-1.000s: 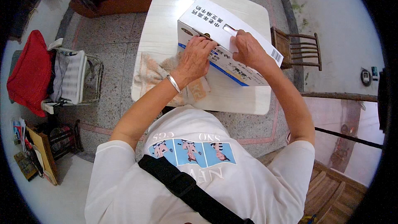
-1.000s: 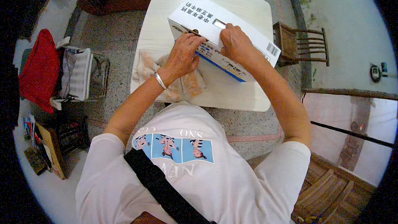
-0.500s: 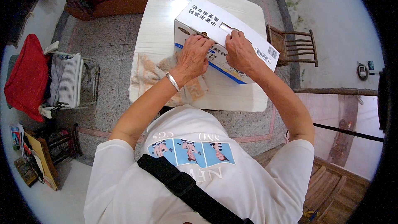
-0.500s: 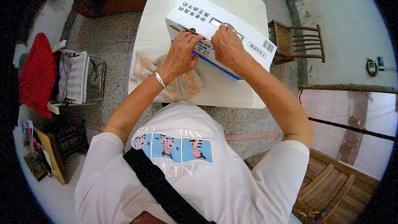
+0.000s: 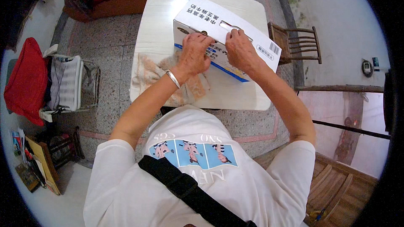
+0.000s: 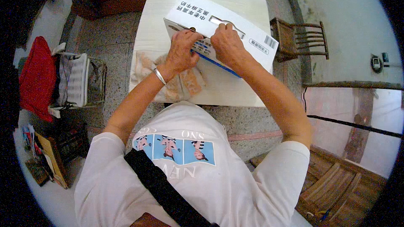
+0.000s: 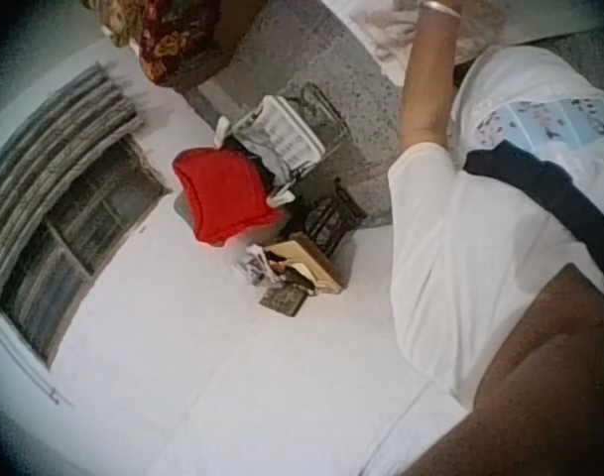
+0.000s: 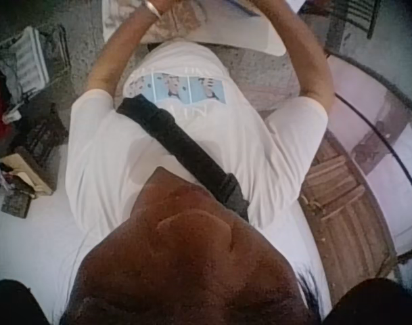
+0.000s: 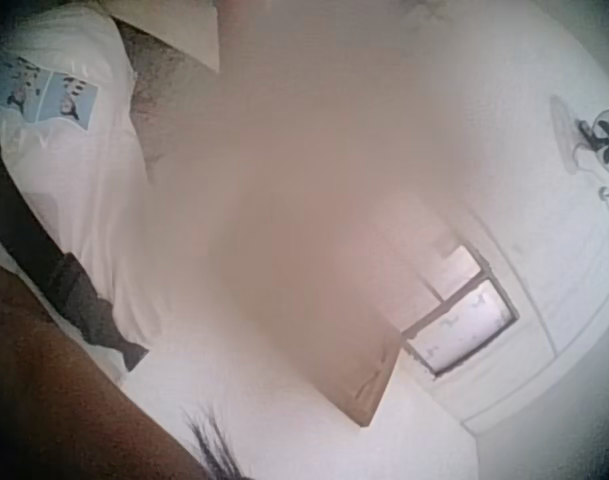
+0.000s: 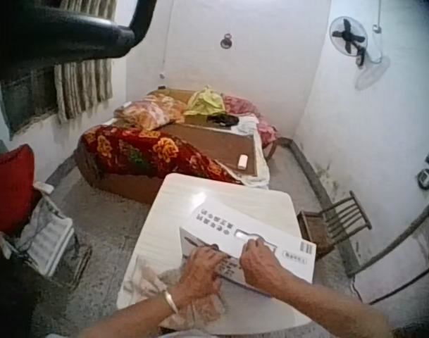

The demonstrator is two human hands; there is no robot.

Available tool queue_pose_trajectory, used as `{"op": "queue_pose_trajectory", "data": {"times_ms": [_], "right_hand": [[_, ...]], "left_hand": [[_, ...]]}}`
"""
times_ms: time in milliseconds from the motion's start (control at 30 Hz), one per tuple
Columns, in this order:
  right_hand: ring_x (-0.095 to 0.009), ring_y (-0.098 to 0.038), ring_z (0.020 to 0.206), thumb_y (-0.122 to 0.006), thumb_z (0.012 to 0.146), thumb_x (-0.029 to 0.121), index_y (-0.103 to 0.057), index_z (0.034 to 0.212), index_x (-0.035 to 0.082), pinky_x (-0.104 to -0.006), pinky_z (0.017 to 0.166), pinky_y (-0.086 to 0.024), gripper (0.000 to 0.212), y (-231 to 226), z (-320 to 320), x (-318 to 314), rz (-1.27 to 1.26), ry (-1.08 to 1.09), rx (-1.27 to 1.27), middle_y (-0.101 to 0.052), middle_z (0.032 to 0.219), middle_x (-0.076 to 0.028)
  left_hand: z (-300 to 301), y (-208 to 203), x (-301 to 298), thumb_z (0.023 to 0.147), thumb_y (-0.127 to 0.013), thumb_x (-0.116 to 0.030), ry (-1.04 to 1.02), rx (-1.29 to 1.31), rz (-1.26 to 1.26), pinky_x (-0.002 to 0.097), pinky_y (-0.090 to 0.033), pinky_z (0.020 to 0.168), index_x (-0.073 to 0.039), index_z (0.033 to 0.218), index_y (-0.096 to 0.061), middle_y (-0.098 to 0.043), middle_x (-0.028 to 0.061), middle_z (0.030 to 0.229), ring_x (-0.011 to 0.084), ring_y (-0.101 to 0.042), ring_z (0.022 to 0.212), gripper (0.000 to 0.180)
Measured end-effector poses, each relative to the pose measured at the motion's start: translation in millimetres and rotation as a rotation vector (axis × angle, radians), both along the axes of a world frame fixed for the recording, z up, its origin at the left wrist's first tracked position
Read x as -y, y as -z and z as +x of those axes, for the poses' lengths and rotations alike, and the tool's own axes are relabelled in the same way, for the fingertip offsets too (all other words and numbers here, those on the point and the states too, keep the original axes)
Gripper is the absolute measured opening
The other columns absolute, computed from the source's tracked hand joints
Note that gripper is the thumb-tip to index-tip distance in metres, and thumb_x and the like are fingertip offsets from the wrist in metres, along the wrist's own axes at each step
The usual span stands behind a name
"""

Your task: The person wipes a white table with a cloth. They open a cardboard box containing milk cartons, remove one carton, and inspect it while holding a straw.

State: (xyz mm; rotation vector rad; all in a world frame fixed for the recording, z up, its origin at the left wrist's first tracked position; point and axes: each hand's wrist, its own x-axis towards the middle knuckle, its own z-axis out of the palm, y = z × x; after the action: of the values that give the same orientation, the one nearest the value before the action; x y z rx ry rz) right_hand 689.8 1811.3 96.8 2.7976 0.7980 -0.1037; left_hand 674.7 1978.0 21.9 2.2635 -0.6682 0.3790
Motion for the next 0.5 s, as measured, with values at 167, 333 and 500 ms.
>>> {"op": "queue_pose_trajectory", "data": {"times_ms": [167, 333, 500], "right_hand": [[-0.035, -0.054, 0.095, -0.063, 0.070, 0.002, -0.061, 0.091, -0.014, -0.0373, 0.079, -0.052, 0.026, -1, 0, 4, 0.081, -0.013, 0.022, -0.056, 0.094, -0.026], [-0.036, -0.054, 0.096, -0.063, 0.072, 0.002, -0.059, 0.094, -0.015, -0.0375, 0.083, -0.051, 0.029, -4, 8, 14, 0.145, -0.028, -0.041, -0.056, 0.095, -0.025], [-0.036, -0.055, 0.095, -0.063, 0.072, 0.003, -0.059, 0.093, -0.016, -0.0364, 0.082, -0.051, 0.029, -14, 7, 4, 0.019, -0.018, -0.091, -0.056, 0.096, -0.026]], "left_hand": [[4, -7, -2, 0.065, -0.072, -0.012, 0.012, -0.034, 0.036, 0.0434, -0.033, 0.094, -0.009, 0.102, -0.060, -0.059, 0.0113, 0.101, 0.0279, -0.050, 0.108, 0.039], [10, -5, -1, 0.068, -0.075, -0.019, 0.033, -0.045, -0.001, 0.0407, -0.032, 0.087, -0.013, 0.096, -0.062, -0.060, 0.0047, 0.094, 0.0238, -0.052, 0.100, 0.031], [15, 6, 11, 0.072, -0.073, -0.019, -0.058, -0.025, -0.080, 0.0397, -0.029, 0.085, -0.014, 0.082, -0.061, -0.058, -0.0004, 0.082, 0.0218, -0.051, 0.088, 0.016]]}}
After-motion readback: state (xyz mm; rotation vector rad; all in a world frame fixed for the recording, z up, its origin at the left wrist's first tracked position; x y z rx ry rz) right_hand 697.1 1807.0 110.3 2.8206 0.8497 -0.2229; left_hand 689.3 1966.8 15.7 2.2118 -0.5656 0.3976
